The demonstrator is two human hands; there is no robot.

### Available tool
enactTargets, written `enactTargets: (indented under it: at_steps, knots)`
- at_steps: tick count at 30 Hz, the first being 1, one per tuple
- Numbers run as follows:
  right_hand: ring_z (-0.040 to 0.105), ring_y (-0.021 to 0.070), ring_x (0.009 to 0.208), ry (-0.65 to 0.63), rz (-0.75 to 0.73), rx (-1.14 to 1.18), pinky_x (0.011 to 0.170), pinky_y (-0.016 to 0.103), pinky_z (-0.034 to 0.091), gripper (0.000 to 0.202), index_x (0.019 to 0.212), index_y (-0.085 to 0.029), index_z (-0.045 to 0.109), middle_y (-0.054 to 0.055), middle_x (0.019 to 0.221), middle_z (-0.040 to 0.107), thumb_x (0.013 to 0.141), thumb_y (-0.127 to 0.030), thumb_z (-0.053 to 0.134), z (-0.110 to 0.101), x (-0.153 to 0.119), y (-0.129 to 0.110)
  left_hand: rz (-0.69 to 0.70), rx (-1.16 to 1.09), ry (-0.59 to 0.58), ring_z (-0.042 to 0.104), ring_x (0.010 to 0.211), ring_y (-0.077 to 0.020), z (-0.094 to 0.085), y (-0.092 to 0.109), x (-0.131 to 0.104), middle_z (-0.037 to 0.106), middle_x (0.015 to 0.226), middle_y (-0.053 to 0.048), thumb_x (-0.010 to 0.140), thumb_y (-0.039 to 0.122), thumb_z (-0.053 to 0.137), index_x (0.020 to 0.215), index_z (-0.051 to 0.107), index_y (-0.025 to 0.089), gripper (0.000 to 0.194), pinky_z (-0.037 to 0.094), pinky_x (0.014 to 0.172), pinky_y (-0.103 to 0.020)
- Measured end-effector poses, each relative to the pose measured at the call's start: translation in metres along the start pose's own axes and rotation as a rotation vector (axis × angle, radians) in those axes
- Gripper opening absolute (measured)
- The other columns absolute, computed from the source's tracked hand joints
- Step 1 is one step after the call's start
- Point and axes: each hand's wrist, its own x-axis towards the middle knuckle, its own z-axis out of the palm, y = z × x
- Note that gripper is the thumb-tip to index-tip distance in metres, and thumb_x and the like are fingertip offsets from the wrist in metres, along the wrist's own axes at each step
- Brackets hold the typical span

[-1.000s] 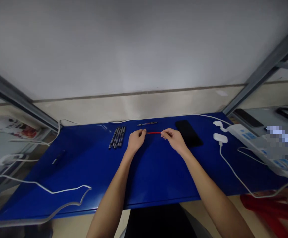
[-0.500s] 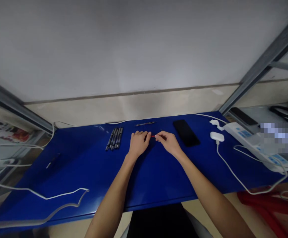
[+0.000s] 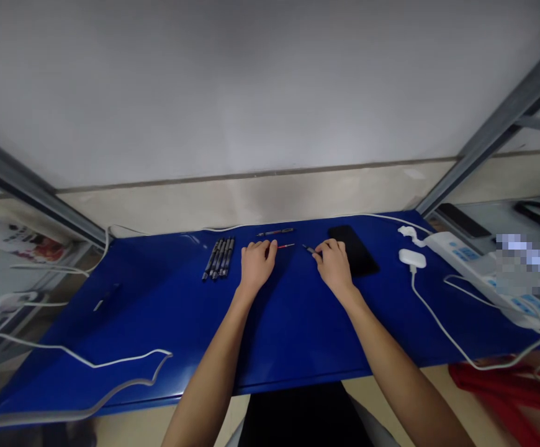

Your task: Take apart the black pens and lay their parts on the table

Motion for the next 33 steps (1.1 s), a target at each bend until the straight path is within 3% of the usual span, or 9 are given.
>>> enactTargets:
  at_steps: [3,8,14,26,33]
  knots:
    - [0.056,0.0305,0.093,-0.053,0.072,0.162,0.083,0.048,0.046,0.009,0.086,-0.019,0.066,0.012,0.091,0.065,0.086,-0.023,0.058,-0.003,0.003,-0.006,0.015,0.006,-0.006,0.053,0.073,-0.0193,0.002,0.002,-0.001,0.062,0.068,-0.005,0.101,0.041,0.036,0.067,0.055,0.018,0.045,0.020,0.064,-0.031]
    - [0.059,0.0188,0.071,-0.058,0.226,0.680,0.069,0.033,0.049,0.021,0.095,-0.019,0.067,0.004,0.076,0.063,0.083,-0.036,0.063,-0.013,0.008,-0.018,0.005,0.020,-0.014,0.054,0.075,-0.0190,0.002,0.003,-0.002,0.063,0.071,-0.005,0.100,0.041,0.038,0.069,0.057,0.018,0.044,0.021,0.065,-0.030]
    - [0.060,0.0152,0.067,-0.006,0.315,1.063,0.069,0.031,0.049,0.028,0.097,-0.017,0.067,0.003,0.074,0.064,0.081,-0.040,0.068,-0.020,0.011,-0.026,-0.018,0.057,-0.013,0.055,0.074,-0.0186,-0.001,0.000,0.000,0.063,0.068,-0.004,0.100,0.041,0.039,0.066,0.055,0.018,0.044,0.022,0.066,-0.030]
    - [0.063,0.0163,0.070,-0.064,0.269,1.047,0.074,0.034,0.052,0.029,0.101,-0.017,0.068,0.006,0.081,0.070,0.083,-0.040,0.067,-0.016,0.008,-0.029,-0.003,0.035,-0.017,0.053,0.069,-0.0181,0.000,0.000,0.001,0.061,0.064,-0.003,0.100,0.042,0.039,0.063,0.051,0.019,0.045,0.022,0.064,-0.030]
    - [0.065,0.0173,0.071,-0.150,0.231,1.021,0.072,0.033,0.052,0.029,0.103,-0.018,0.067,0.007,0.082,0.071,0.083,-0.040,0.066,-0.013,0.006,-0.030,0.043,0.013,-0.078,0.054,0.076,-0.0197,-0.002,0.008,-0.002,0.063,0.071,-0.003,0.100,0.047,0.036,0.074,0.058,0.020,0.043,0.025,0.068,-0.030]
